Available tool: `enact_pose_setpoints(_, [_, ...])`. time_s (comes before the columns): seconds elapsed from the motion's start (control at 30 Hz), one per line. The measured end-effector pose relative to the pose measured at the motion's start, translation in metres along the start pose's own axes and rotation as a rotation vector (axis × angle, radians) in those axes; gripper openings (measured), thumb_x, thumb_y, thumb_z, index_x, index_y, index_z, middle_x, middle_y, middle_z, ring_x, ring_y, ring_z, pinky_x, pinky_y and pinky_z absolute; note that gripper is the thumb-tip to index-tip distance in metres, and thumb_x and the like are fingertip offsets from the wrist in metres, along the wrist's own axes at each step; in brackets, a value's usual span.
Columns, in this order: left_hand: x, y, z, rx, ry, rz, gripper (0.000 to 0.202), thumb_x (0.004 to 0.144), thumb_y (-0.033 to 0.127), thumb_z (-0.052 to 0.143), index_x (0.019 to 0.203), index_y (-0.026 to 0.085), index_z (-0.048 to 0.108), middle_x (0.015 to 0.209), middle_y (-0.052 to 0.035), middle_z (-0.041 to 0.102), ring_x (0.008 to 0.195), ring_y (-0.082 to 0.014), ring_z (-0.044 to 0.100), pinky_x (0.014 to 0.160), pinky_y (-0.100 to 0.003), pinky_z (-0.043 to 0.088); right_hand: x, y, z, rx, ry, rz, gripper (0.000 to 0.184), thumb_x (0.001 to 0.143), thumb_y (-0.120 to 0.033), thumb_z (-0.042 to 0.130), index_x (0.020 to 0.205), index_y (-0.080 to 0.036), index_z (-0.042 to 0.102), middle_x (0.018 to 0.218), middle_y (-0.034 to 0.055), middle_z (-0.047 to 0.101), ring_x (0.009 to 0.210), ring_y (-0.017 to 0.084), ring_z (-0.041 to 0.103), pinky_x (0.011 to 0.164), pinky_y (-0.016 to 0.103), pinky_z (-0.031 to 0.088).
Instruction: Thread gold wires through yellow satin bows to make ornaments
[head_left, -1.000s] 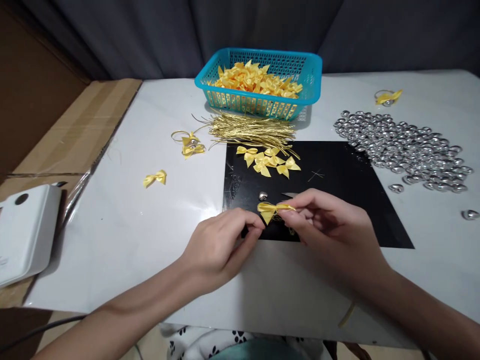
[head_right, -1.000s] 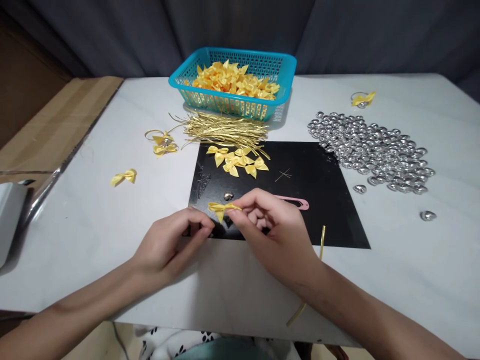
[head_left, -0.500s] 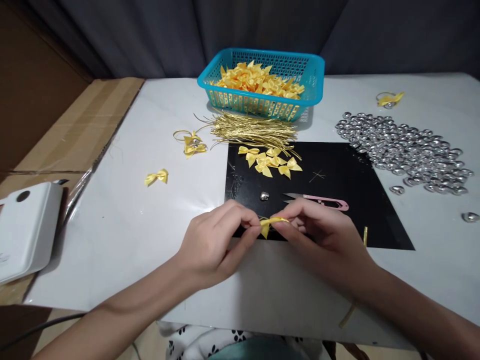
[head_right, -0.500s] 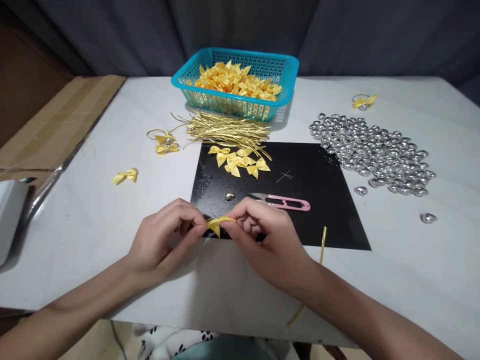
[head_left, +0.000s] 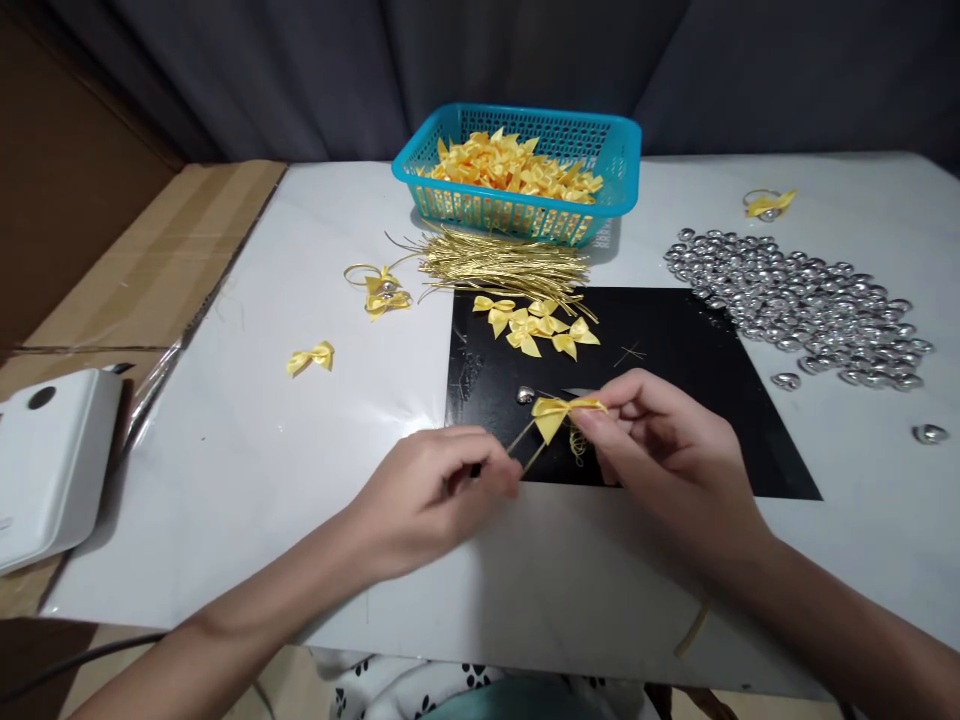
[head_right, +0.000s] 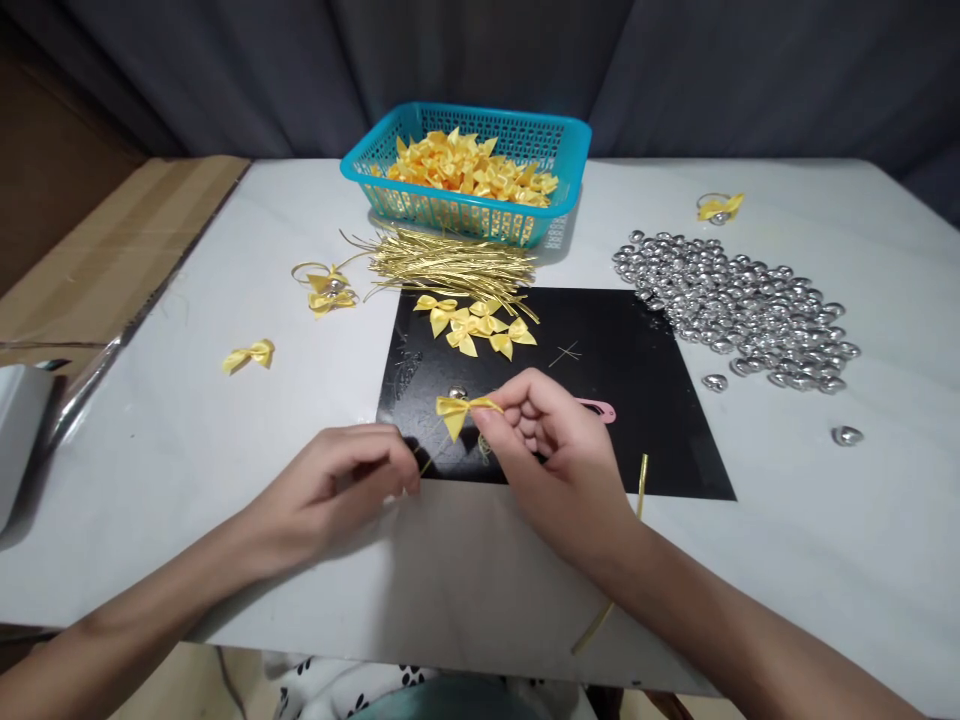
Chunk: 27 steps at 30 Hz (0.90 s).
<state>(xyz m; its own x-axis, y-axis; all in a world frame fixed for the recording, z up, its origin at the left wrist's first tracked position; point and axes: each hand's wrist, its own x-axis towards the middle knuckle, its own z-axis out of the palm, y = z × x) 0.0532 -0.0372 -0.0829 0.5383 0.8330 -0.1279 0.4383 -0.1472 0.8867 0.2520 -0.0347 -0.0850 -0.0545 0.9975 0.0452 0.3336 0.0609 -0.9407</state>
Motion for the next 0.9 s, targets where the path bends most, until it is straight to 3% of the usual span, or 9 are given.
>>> enact_pose_setpoints(0.17, [0.004, -0.008, -0.008, 0.196, 0.204, -0.152, 0.036, 0.091, 0.034, 0.044, 0.064, 0.016, 0.058, 0.063, 0.0004, 0.057, 0.059, -0.0108, 0.050, 0.056, -0.024, 0.035, 0.000, -0.001, -0.002, 0.012, -0.010, 0.013, 0.016, 0.082, -0.028, 0.061, 0.071, -0.018, 0.053, 0.052, -0.0040, 0.046, 0.042, 0.005, 0.042, 0.037, 0.016, 0.030])
enact_pose_setpoints(0.23, [0.002, -0.005, -0.010, 0.205, 0.100, -0.113, 0.026, 0.086, 0.030, 0.052, 0.068, 0.016, 0.064, 0.064, 0.0007, 0.058, 0.057, -0.0098, 0.049, 0.053, -0.022, 0.034, -0.001, -0.001, -0.002, 0.027, -0.012, 0.018, 0.017, 0.082, -0.029, 0.060, 0.072, -0.018, 0.053, 0.052, -0.0043, 0.045, 0.042, 0.005, 0.040, 0.036, 0.016, 0.029])
enact_pose_setpoints(0.3, [0.000, 0.000, -0.011, 0.098, -0.149, -0.056, 0.014, 0.081, 0.026, 0.060, 0.083, 0.019, 0.071, 0.064, 0.0026, 0.058, 0.053, -0.0075, 0.046, 0.049, -0.019, 0.032, -0.003, -0.001, -0.001, 0.037, 0.012, 0.014, 0.017, 0.083, -0.030, 0.060, 0.073, -0.018, 0.054, 0.051, -0.0049, 0.044, 0.041, 0.005, 0.038, 0.036, 0.017, 0.027])
enact_pose_setpoints(0.37, [-0.001, 0.004, -0.010, -0.024, -0.345, -0.046, 0.022, 0.079, 0.025, 0.064, 0.098, 0.022, 0.072, 0.061, 0.0047, 0.057, 0.047, -0.0055, 0.039, 0.045, -0.018, 0.029, -0.005, 0.001, 0.000, 0.033, 0.031, -0.013, 0.015, 0.084, -0.029, 0.060, 0.074, -0.018, 0.055, 0.050, -0.0054, 0.042, 0.041, 0.005, 0.037, 0.037, 0.018, 0.027])
enact_pose_setpoints(0.4, [-0.002, 0.006, -0.009, -0.068, -0.361, -0.059, 0.025, 0.078, 0.025, 0.064, 0.101, 0.021, 0.072, 0.059, 0.0053, 0.056, 0.045, -0.0050, 0.035, 0.042, -0.018, 0.026, -0.007, 0.003, 0.001, 0.020, 0.037, -0.043, 0.014, 0.084, -0.027, 0.060, 0.075, -0.019, 0.057, 0.050, -0.0055, 0.042, 0.041, 0.005, 0.036, 0.037, 0.018, 0.027])
enact_pose_setpoints(0.53, [-0.001, 0.005, -0.003, -0.177, 0.017, -0.116, 0.026, 0.085, 0.030, 0.053, 0.083, 0.015, 0.074, 0.048, 0.0041, 0.046, 0.042, -0.0068, 0.030, 0.040, -0.021, 0.022, -0.013, 0.008, 0.002, -0.099, 0.083, -0.258, 0.003, 0.085, -0.021, 0.061, 0.084, -0.023, 0.063, 0.055, -0.0042, 0.051, 0.044, 0.006, 0.043, 0.044, 0.020, 0.037])
enact_pose_setpoints(0.63, [0.000, 0.004, 0.001, -0.228, 0.272, -0.134, 0.028, 0.082, 0.037, 0.058, 0.070, 0.014, 0.070, 0.044, 0.0045, 0.040, 0.043, -0.0078, 0.030, 0.041, -0.022, 0.023, -0.016, 0.006, -0.001, -0.214, 0.065, -0.446, 0.015, 0.084, -0.014, 0.062, 0.093, -0.026, 0.064, 0.061, -0.0039, 0.060, 0.044, 0.006, 0.047, 0.043, 0.019, 0.039])
enact_pose_setpoints(0.77, [0.001, 0.007, 0.006, -0.384, 0.170, -0.151, 0.029, 0.079, 0.041, 0.060, 0.065, 0.015, 0.062, 0.043, 0.0078, 0.030, 0.041, -0.0070, 0.024, 0.039, -0.022, 0.018, -0.015, -0.002, -0.007, -0.424, -0.091, -0.628, 0.016, 0.089, -0.017, 0.053, 0.093, -0.027, 0.065, 0.058, -0.0021, 0.061, 0.045, 0.009, 0.052, 0.045, 0.022, 0.042])
enact_pose_setpoints(0.9, [0.002, 0.010, 0.007, -0.485, 0.069, -0.181, 0.028, 0.083, 0.036, 0.055, 0.063, 0.017, 0.053, 0.048, 0.0060, 0.036, 0.043, -0.0071, 0.029, 0.040, -0.021, 0.021, -0.014, -0.002, -0.008, -0.404, -0.180, -0.735, 0.015, 0.088, -0.017, 0.055, 0.096, -0.026, 0.064, 0.057, -0.0026, 0.058, 0.047, 0.009, 0.050, 0.045, 0.023, 0.039])
